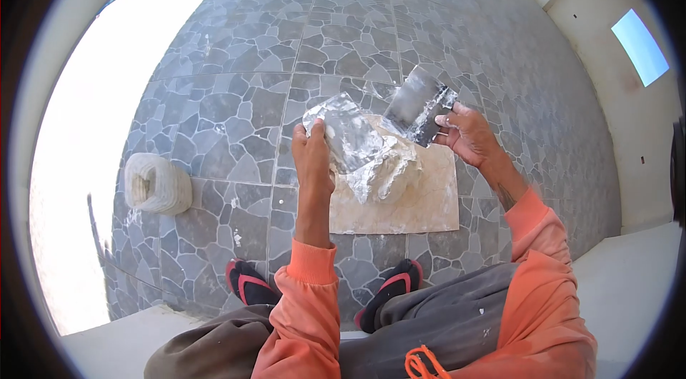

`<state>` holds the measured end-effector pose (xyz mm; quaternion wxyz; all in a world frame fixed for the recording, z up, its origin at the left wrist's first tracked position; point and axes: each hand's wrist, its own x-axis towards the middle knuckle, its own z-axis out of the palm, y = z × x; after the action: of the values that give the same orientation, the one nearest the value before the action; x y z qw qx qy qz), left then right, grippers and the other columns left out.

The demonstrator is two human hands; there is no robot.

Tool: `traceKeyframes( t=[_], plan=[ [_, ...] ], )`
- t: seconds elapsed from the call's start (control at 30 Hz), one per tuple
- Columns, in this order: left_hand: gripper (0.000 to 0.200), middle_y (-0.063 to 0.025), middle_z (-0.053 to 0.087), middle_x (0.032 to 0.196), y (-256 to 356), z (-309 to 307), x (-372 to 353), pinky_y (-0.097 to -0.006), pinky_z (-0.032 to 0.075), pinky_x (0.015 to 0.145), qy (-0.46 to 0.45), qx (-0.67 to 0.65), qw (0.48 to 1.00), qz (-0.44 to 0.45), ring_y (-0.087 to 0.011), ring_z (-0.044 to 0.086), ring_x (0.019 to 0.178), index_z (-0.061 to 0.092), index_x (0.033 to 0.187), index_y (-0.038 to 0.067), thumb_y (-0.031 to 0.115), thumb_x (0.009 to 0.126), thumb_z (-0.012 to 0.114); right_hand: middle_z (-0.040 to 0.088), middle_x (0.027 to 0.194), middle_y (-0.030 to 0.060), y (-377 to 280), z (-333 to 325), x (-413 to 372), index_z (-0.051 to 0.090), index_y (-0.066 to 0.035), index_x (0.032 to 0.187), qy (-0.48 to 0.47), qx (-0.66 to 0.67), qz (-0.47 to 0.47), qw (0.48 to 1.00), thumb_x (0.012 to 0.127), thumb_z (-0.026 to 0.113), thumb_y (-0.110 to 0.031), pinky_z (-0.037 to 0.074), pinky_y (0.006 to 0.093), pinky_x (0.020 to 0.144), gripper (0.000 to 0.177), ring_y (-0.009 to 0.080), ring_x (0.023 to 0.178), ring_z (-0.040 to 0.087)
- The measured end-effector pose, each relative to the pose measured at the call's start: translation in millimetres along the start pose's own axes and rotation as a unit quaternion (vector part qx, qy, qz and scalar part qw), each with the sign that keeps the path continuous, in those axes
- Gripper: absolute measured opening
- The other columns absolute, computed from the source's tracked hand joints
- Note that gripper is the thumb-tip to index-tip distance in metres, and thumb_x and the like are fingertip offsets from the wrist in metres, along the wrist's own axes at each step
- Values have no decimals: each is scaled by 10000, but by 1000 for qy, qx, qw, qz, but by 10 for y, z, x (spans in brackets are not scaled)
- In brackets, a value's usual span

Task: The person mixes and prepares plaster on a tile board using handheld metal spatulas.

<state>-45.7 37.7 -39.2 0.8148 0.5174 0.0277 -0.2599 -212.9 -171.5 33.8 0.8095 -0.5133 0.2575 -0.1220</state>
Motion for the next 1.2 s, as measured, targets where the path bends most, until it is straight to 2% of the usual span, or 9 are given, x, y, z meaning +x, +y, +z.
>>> traceKeyframes(
  t=[0.17,0.27,0.33,0.37,0.47,0.6,0.7,0.9,1.2],
  plan=[
    [393,-148,597,1033,183,56,-63,-305,532,731,-31,-86,995,-29,-185,633,872,426,1247,-112,141,961,524,623,944,85,-25,343,-100,541,12,1146,69,-154,-190,967,921,608,-51,544,313,737,243,151,811,625],
    [359,-146,603,1028,227,124,-116,-314,550,717,-67,-119,989,-62,-196,650,858,452,1226,-96,123,954,533,614,732,23,43,556,-228,589,16,1074,128,-389,-360,838,951,595,-68,444,230,599,149,73,623,526],
    [381,-143,607,1017,201,170,-125,-311,567,695,-103,-160,977,-97,-191,660,827,453,1245,-97,118,945,547,581,687,45,39,723,-359,606,20,1089,73,-454,-471,753,943,598,-65,405,236,564,169,77,594,464],
    [268,-145,627,989,171,216,-112,-336,585,715,-119,-190,969,-103,-204,676,820,507,1156,-64,97,945,536,694,905,135,-18,687,-397,574,22,1142,54,-542,-447,709,925,590,-5,503,278,594,219,135,608,620],
    [245,-130,619,998,169,336,-141,-331,565,711,-149,-215,955,-140,-203,670,838,502,1145,-76,95,969,504,688,1067,195,-18,799,-351,562,27,1197,-15,-509,-588,628,899,564,44,530,294,650,299,212,720,691],
    [231,-130,630,974,249,386,-257,-326,571,682,-166,-213,954,-131,-195,672,817,519,1131,-78,86,970,498,565,1325,211,-65,704,-409,487,-39,1350,-113,-559,-540,619,698,577,102,503,412,974,673,376,1188,583],
    [284,-158,665,979,226,354,-269,-271,596,503,-170,-213,955,-119,-193,703,687,528,1160,-94,114,994,427,522,1368,227,-135,673,-382,473,-24,1354,-177,-575,-505,619,674,596,103,466,436,1034,702,388,1253,528],
    [237,-153,631,997,208,276,-247,-306,619,622,-163,-189,965,-86,-192,699,782,496,1156,-66,90,982,460,541,1344,227,-19,528,-175,471,-2,1346,-174,-593,-534,577,705,598,112,471,434,1028,663,380,1253,530],
    [250,-108,618,945,442,283,-281,-265,563,602,-147,-141,978,-52,-139,658,708,498,1145,-50,85,942,552,575,1290,232,237,7,43,486,10,1330,-62,-680,-514,519,763,564,117,511,421,954,581,395,1160,585]
  ],
)
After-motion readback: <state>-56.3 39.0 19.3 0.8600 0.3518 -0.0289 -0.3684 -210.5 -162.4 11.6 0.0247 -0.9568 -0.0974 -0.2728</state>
